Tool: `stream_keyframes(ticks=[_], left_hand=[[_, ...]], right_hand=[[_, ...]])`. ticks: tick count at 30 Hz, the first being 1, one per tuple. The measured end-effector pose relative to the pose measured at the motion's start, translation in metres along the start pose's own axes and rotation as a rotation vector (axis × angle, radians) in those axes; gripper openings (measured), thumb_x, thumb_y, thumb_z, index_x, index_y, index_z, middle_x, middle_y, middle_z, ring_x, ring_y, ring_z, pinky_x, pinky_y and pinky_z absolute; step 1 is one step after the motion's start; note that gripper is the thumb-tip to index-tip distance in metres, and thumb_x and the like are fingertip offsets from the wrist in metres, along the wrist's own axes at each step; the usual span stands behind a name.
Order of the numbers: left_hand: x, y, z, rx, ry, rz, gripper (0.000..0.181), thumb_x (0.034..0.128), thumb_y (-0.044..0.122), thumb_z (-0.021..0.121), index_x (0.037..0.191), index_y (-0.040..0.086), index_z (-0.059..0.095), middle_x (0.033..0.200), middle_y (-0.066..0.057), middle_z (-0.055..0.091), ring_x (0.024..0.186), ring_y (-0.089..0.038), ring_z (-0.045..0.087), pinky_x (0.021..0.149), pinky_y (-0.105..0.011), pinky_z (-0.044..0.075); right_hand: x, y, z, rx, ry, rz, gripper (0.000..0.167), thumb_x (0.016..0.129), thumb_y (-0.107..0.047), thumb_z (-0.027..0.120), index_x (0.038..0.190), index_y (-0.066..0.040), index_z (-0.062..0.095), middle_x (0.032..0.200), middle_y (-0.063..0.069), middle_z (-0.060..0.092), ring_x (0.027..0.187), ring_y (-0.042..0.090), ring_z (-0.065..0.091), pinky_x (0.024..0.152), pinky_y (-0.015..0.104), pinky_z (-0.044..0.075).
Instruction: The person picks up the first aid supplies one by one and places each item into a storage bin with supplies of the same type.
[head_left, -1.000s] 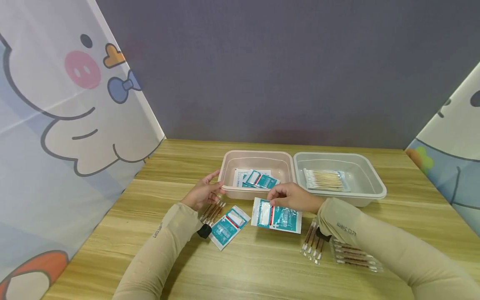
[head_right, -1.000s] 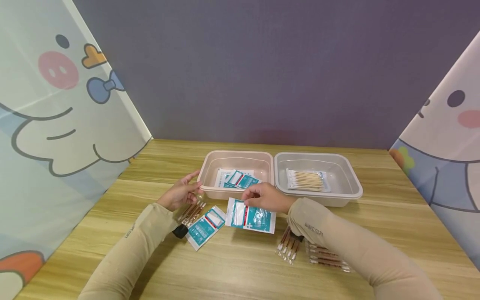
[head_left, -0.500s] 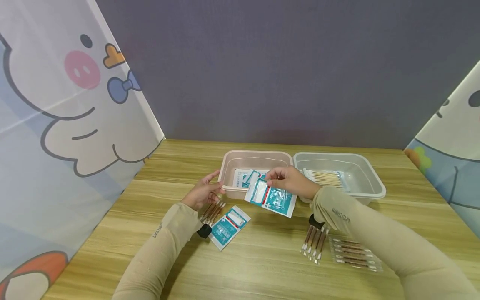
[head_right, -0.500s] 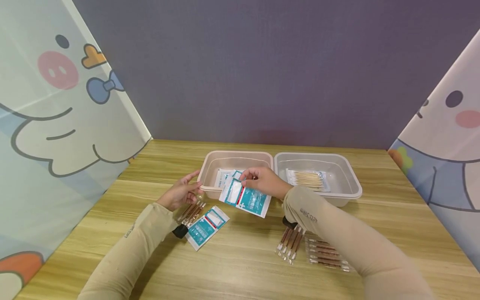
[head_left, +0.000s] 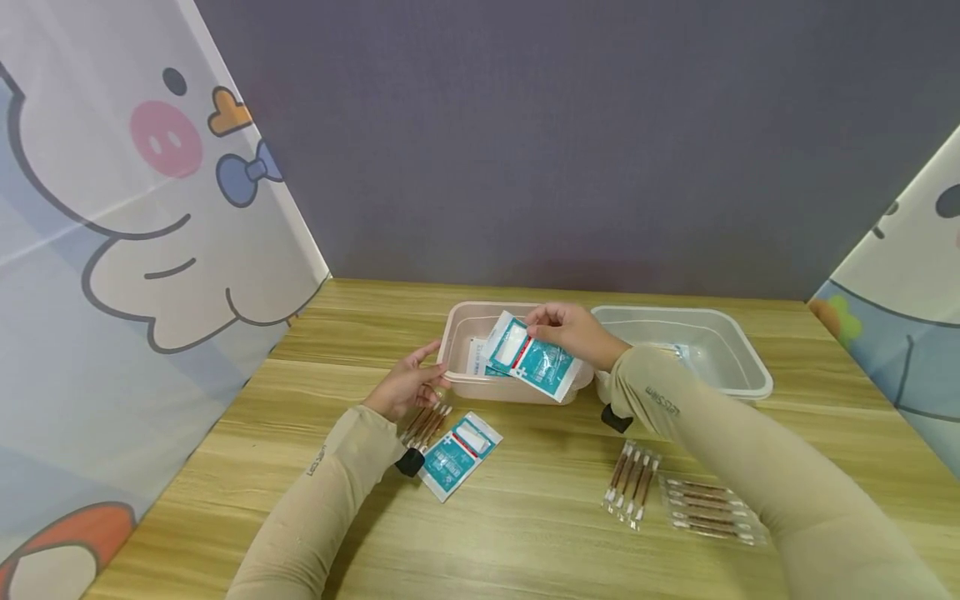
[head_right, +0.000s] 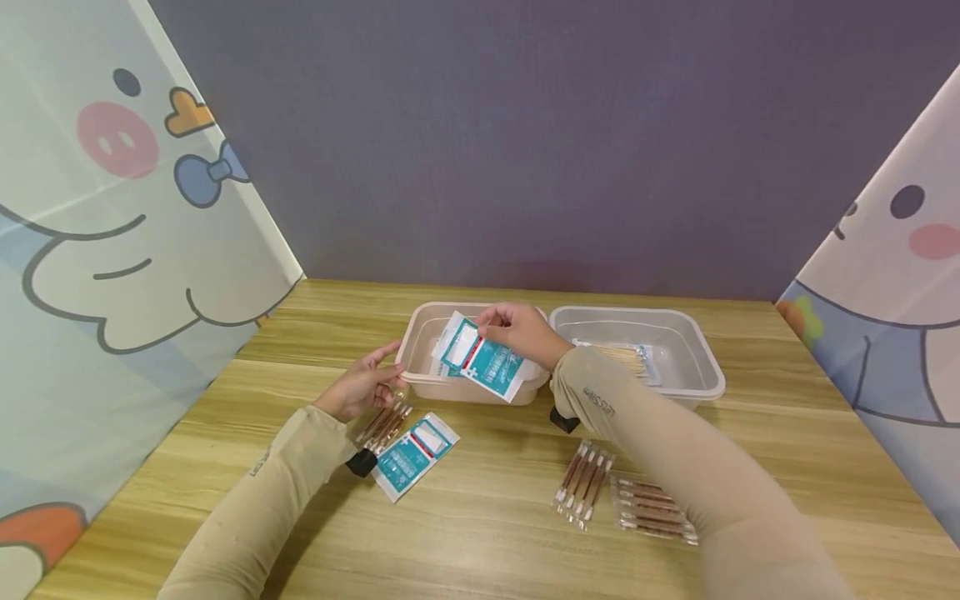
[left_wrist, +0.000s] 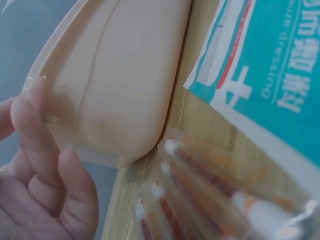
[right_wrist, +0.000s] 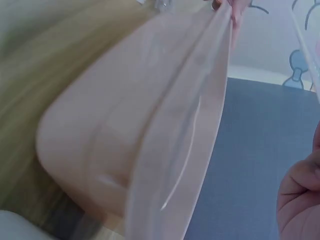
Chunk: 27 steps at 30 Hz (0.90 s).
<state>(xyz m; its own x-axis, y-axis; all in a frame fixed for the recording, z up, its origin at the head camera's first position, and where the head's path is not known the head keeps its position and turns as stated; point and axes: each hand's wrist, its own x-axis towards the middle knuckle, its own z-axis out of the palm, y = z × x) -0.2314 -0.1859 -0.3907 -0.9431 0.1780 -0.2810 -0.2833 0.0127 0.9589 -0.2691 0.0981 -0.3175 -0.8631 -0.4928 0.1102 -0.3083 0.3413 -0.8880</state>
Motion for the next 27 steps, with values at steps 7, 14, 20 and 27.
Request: stream_keyframes(ticks=[7,14,20,27], left_hand=[[0.000,-0.002,0.000,-0.015,0.010,-0.001,0.059,0.1006,0.011,0.049,0.153,0.014,0.022,0.066,0.001,0.066,0.041,-0.005,0.049,0.047,-0.021,0.043],[-0.002,0.000,0.000,-0.016,-0.001,0.013,0.060,0.1003,0.011,0.050,0.153,0.015,0.023,0.066,0.001,0.066,0.041,-0.005,0.048,0.045,-0.020,0.042],[-0.003,0.000,0.000,-0.021,-0.005,0.015,0.060,0.1005,0.011,0.050,0.153,0.014,0.022,0.066,0.001,0.066,0.040,-0.004,0.047,0.045,-0.020,0.042],[-0.004,0.003,0.002,-0.031,-0.001,0.004,0.060,0.1000,0.011,0.051,0.153,0.015,0.023,0.066,0.000,0.066,0.040,-0.005,0.047,0.045,-0.020,0.043]], right_hand=[[0.018,-0.006,-0.002,-0.051,0.050,-0.024,0.020,0.092,-0.009,0.063,0.106,0.005,0.065,0.080,0.003,0.059,0.074,0.015,0.050,0.067,0.024,0.043],[0.034,-0.010,-0.004,-0.097,0.078,-0.023,0.018,0.093,-0.009,0.063,0.106,0.003,0.065,0.080,0.003,0.058,0.076,0.018,0.050,0.068,0.027,0.042],[0.047,-0.013,-0.003,-0.120,0.076,0.019,0.018,0.093,-0.011,0.063,0.106,0.001,0.066,0.083,0.006,0.058,0.079,0.019,0.049,0.070,0.028,0.042],[0.059,-0.010,-0.003,-0.195,0.065,0.055,0.016,0.093,-0.012,0.064,0.104,-0.001,0.068,0.090,0.008,0.062,0.084,0.021,0.051,0.075,0.031,0.042]])
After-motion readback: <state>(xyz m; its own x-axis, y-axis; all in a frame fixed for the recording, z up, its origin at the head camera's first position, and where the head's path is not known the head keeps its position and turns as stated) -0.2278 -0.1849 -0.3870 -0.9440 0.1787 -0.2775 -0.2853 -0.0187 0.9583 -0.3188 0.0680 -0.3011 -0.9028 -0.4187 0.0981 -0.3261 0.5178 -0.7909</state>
